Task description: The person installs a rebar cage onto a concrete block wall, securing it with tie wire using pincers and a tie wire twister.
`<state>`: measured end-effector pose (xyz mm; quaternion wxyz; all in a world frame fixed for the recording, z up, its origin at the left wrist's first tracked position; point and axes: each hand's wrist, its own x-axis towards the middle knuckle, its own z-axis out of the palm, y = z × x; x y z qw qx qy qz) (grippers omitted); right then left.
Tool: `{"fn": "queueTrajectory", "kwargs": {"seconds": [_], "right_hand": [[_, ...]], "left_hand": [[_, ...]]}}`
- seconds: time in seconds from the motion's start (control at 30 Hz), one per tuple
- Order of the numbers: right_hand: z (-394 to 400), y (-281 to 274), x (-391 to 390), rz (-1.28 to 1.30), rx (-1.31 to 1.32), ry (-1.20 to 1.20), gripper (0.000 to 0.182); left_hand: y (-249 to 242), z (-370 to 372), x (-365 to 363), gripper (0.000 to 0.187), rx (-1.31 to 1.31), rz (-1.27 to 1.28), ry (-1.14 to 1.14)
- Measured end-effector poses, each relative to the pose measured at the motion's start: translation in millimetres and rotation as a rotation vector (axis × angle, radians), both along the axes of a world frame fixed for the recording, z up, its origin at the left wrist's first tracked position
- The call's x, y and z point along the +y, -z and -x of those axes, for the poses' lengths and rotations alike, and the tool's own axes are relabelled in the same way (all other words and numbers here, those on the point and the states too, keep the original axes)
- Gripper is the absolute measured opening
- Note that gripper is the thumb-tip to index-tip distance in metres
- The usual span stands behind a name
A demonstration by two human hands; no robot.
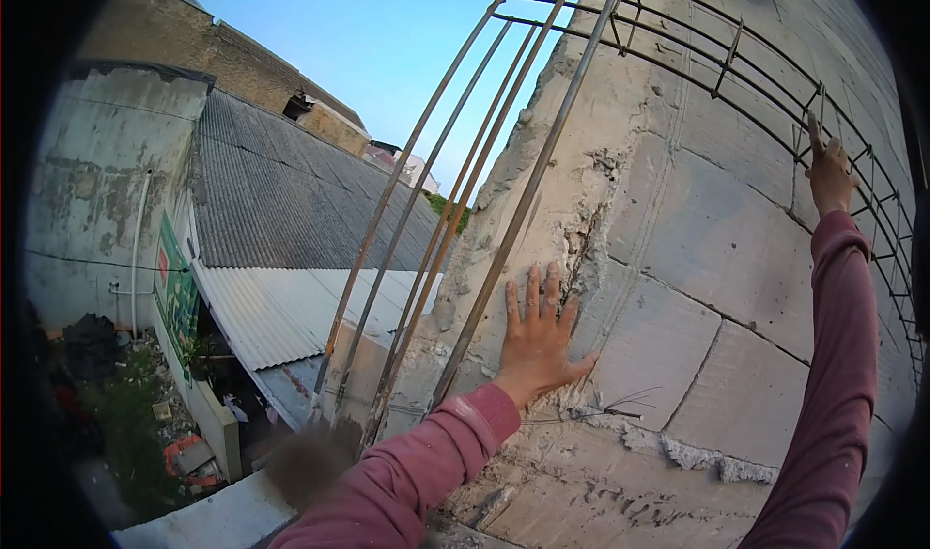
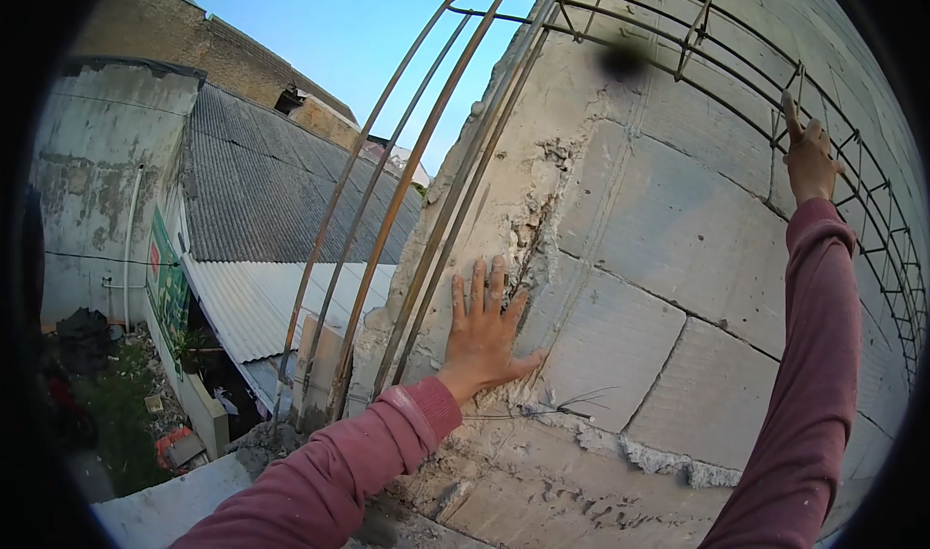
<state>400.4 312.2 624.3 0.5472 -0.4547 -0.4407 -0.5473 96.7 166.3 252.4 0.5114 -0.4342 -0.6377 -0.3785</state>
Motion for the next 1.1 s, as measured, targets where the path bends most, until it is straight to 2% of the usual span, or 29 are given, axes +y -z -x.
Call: {"fn": "queueTrajectory", "kwargs": {"seconds": [0.4,0.5,0.6,0.7,0.83,0.93,1.03,1.1], "right_hand": [[-33.4,16.6,-0.9,-0.214,-0.048,0.150,0.099],[-47.0,25.1,4.9,-0.184,-0.150,0.167,0.100],[-49.5,37.6,2.6,-0.276,-0.259,0.124,0.100],[-33.7,39.4,5.4,-0.186,-0.245,0.119,0.100],[-14.1,45.9,4.9,-0.218,-0.290,0.064,0.101],[-21.9,46.3,7.0,-0.286,-0.310,0.065,0.102],[-42.0,38.2,11.5,-0.152,-0.293,0.103,0.102],[-52.5,27.9,11.5,-0.204,-0.301,0.131,0.099]], "left_hand": [[-3.9,-2.8,-3.7,0.076,-0.010,0.007,0.015],[-3.9,-4.0,-4.1,0.076,-0.010,-0.004,0.006],[-4.8,-7.8,-3.0,0.076,-0.010,0.001,0.010],[-5.0,-7.8,-3.3,0.076,-0.004,0.007,0.014],[-2.7,-3.6,-4.1,0.077,0.003,0.005,0.017],[-2.0,-1.8,-4.5,0.077,-0.002,0.021,0.013],[-2.3,-2.8,-5.4,0.077,-0.018,0.031,0.018],[-2.9,-3.0,-4.0,0.077,-0.012,0.024,0.027]]}}
